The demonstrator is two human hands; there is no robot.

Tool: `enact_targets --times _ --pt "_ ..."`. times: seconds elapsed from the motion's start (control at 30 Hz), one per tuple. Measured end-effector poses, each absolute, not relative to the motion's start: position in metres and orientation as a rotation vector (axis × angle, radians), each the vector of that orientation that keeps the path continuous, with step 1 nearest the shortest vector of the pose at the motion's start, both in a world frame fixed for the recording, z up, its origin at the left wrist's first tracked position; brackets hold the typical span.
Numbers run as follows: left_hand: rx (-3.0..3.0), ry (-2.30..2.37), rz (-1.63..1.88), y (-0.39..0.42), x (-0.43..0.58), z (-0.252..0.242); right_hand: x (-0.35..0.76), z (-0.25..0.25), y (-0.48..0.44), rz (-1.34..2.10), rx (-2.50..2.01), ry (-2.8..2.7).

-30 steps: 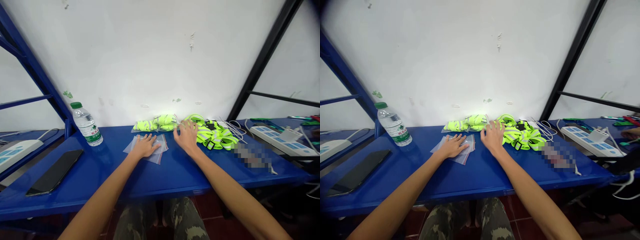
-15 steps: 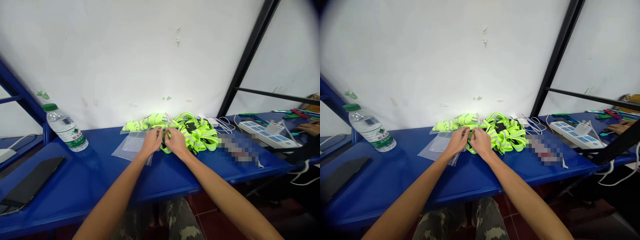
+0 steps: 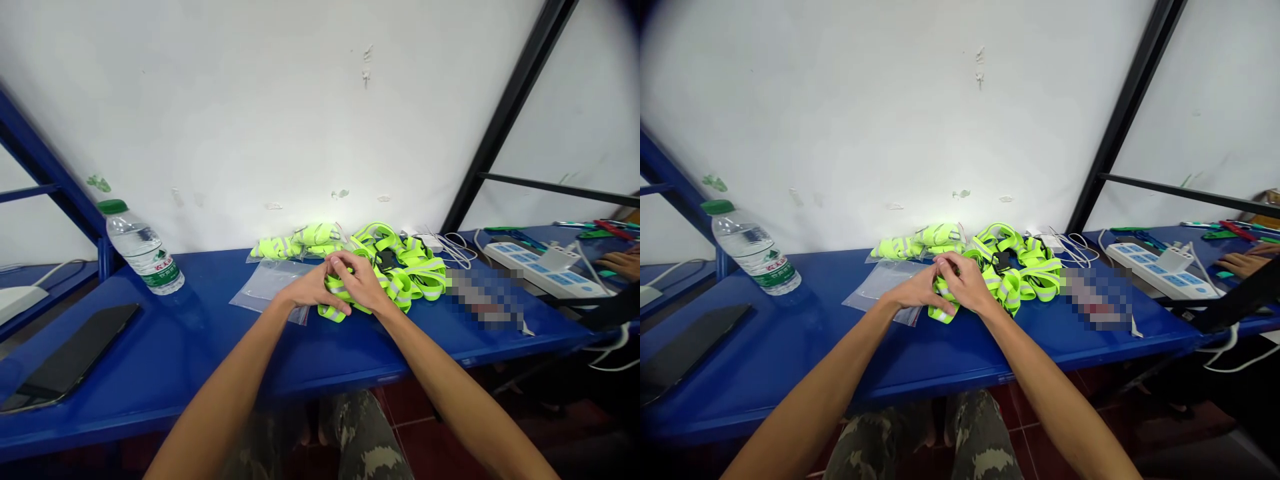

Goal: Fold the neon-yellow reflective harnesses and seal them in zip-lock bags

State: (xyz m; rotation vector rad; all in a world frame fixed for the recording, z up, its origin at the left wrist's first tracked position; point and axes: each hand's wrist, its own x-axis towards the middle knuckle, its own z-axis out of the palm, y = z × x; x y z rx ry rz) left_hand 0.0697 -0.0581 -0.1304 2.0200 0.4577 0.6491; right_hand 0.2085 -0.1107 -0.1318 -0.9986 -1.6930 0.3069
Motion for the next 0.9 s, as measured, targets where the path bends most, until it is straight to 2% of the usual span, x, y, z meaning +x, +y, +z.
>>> enact_targets --times 0.1,0.2,0.3,0.4,0.47,0.6,0.73,0.9 --pt "2.075 0.524 0.856 -0.059 0.082 -0.141 0.212 -0.131 -0.111 0.244 -1.028 -1.668" --pt "2.0 0.581 1.019 -0.055 0.086 -0.144 0.213 -0.131 -0.113 -0.006 -1.085 -1.602" --pt "1.715 0.751 1.229 -0.046 0.08 -0.139 0.214 -0.127 -0.118 -0.267 -1.123 -1.523" --pt "1.321 0.806 1.479 -0.033 0.068 -0.132 0.219 -0.118 -0.122 -0.366 -1.176 -1.529" --pt "1.124 0.733 1.549 -0.026 0.059 -0.128 0.228 -0.109 -0.119 -0.237 -1.217 -1.56" --pt "0.881 0.608 1.552 -0.019 0.048 -0.124 0.252 -0.092 -0.099 0.311 -1.257 -1.541" --pt "0.752 0.677 1.608 -0.018 0.047 -0.124 0.261 -0.093 -0.078 0.497 -1.354 -1.703" --pt "0.685 0.71 1.676 -0.017 0.048 -0.122 0.245 -0.112 -0.075 0.732 -1.227 -2.027"
